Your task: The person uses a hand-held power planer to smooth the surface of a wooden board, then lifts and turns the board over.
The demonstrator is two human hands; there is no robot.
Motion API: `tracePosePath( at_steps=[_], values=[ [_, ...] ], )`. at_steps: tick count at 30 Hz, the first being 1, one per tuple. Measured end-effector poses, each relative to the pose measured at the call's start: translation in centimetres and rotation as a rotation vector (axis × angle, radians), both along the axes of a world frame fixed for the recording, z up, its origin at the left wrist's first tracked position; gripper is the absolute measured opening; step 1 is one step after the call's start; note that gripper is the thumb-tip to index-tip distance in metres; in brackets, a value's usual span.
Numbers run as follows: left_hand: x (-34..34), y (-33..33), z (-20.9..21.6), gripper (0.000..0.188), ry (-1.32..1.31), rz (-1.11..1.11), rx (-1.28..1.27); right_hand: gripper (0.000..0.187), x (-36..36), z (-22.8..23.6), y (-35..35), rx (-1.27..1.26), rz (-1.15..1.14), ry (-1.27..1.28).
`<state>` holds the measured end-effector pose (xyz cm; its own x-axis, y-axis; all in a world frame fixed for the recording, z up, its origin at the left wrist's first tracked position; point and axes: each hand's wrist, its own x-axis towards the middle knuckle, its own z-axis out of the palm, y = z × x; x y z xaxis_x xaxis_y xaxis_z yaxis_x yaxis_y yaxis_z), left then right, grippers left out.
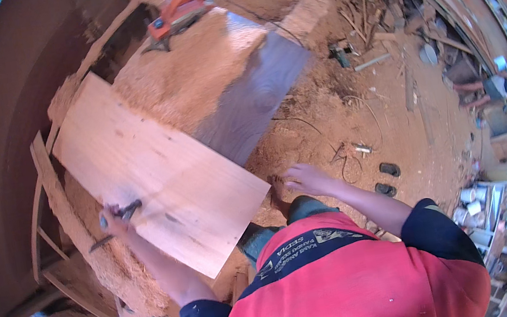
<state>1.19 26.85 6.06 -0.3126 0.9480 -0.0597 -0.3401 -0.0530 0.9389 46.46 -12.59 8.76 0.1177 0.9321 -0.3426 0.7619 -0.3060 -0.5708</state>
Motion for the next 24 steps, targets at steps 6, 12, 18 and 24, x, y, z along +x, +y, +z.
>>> tracePosePath(
  at_steps=[6,12,18,24],
  values=[
    [9.8,-3.2,2.3,0.031,0.352,0.311,-0.001,0.038,10.6,-6.2,-17.1,-0.36,-0.257,-0.112],
    [9.3,1.6,1.5,0.041,0.543,1.063,-0.203,0.039,12.9,-9.5,-16.7,-0.491,-0.365,-0.028],
    [1.0,0.0,-0.6,0.025,0.038,0.04,0.018,0.036,15.8,-9.4,-9.3,-0.394,-0.192,-0.007],
    [10.4,-0.5,1.0,0.033,0.513,0.822,-0.101,0.034,21.8,-7.5,0.2,-0.331,-0.095,-0.071]
  ],
)
